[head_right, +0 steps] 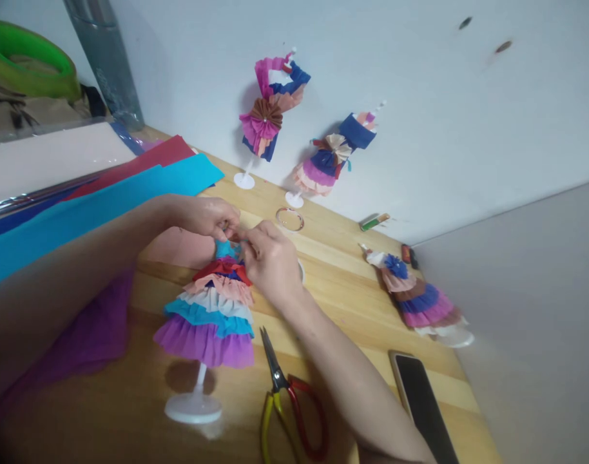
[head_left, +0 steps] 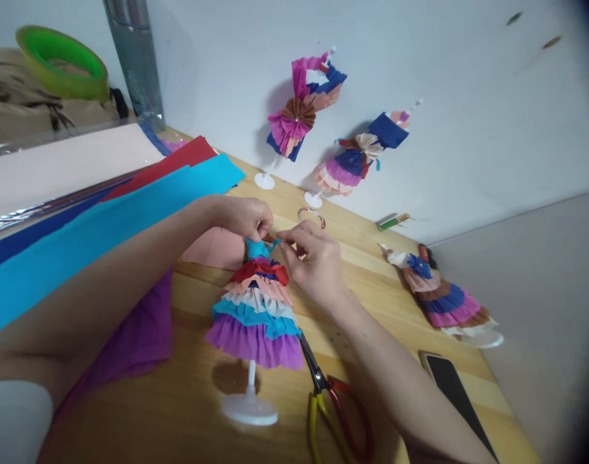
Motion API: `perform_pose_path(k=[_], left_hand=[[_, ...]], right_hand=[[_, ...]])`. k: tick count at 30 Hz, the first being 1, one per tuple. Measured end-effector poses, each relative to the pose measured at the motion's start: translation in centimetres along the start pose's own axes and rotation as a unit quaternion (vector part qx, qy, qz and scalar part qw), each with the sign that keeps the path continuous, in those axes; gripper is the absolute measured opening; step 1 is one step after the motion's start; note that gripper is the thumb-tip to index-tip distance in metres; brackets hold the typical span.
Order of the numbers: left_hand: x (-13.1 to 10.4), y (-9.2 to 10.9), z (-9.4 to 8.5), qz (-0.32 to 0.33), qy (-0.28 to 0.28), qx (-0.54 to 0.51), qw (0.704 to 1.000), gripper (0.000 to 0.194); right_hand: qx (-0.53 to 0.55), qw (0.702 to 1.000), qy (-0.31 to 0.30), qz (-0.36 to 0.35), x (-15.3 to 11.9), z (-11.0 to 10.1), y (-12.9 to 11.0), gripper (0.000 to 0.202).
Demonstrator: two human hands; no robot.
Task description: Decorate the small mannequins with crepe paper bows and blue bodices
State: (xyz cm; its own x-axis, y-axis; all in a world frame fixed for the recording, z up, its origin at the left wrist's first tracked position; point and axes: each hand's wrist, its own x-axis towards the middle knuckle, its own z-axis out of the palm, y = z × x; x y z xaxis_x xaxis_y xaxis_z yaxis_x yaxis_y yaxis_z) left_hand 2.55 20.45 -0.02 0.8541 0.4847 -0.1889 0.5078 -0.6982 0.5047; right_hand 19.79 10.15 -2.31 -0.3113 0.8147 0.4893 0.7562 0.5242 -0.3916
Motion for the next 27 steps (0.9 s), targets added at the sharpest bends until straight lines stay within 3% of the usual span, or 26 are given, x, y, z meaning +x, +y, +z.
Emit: perform_pose_path(k=[5, 14, 23, 27], left_hand=[[-0.1, -0.1, 0.0, -0.003, 0.010, -0.018, 1.000, 0.010], [0.4, -1.0, 0.4, 0.034, 0.024, -0.014, 0.999, 0.008], [1.0, -1.7, 1.0, 0.048, 0.043, -0.045, 0.997, 0.006], [1.3, -1.9, 1.3, 0.048, 0.053, -0.050, 0.996, 0.006]], right_hand=[[0.001, 0.995, -0.095, 0.032, 0.4, 0.8, 0.4, 0.019], [0.109, 0.965, -0.137, 0.198, 0.6, 1.6, 0.7, 0.012], [0.203, 0.929, -0.104, 0.292, 0.3, 3.0, 1.3, 0.017], [0.181, 0.933, -0.091, 0.298, 0.0, 3.1, 1.4, 0.016]])
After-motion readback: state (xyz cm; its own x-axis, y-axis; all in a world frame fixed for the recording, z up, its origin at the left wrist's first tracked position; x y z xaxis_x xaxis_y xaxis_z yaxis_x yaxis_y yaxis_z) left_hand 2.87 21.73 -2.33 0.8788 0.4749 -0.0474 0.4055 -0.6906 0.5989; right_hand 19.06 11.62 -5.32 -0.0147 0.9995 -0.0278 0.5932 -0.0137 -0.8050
